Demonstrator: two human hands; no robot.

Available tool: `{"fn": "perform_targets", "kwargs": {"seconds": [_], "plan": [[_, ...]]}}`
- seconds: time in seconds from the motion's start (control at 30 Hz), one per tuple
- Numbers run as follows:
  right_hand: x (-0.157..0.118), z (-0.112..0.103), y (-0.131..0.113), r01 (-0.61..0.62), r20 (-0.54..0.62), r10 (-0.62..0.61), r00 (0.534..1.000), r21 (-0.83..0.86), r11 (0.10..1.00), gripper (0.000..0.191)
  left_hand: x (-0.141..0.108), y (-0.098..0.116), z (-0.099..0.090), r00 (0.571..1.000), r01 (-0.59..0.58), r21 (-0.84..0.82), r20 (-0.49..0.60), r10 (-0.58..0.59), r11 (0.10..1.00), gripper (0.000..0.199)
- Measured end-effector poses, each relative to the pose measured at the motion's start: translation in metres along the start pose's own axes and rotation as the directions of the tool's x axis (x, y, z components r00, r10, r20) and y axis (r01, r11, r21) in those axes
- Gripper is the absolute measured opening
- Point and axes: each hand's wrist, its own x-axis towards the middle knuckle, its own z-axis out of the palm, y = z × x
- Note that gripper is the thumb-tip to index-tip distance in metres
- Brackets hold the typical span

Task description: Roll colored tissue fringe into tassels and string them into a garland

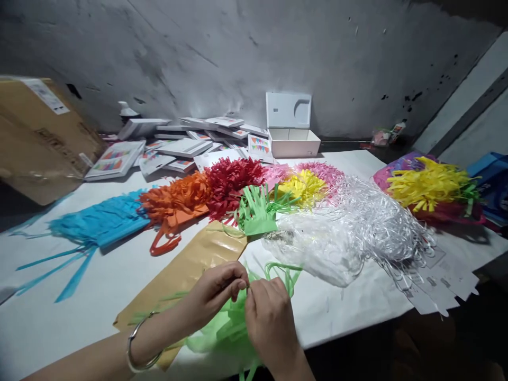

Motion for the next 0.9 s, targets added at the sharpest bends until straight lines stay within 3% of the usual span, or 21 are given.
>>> {"fn": "perform_targets", "kwargs": {"seconds": [0.23, 0.4, 0.63, 0.9], "plan": [[-0.006, 0.010, -0.019, -0.067, -0.018, 0.067, 0.998, -0.003, 0.998, 0.027, -0.024, 0.004, -0.008, 1.000, -0.011, 0.001, -0.019, 0.011, 1.000, 0.020], [-0.008, 0.011, -0.029, 0.041, 0.024, -0.042, 0.999, 0.022, 0.999, 0.027, -0.035, 0.003, -0.013, 0.998, 0.036, 0.019, -0.046, -0.035, 0.999, 0.019], [-0.011, 0.010, -0.036, 0.028, 0.065, -0.032, 0.997, 0.060, 0.998, 0.028, -0.048, 0.002, -0.015, 0.995, 0.097, -0.179, 0.007, -0.098, 0.979, 0.015], [-0.020, 0.010, -0.039, -0.113, 0.115, 0.084, 0.990, 0.269, 0.957, 0.012, -0.059, -0.002, -0.019, 0.985, 0.127, -0.259, -0.079, -0.151, 0.958, 0.011]]}}
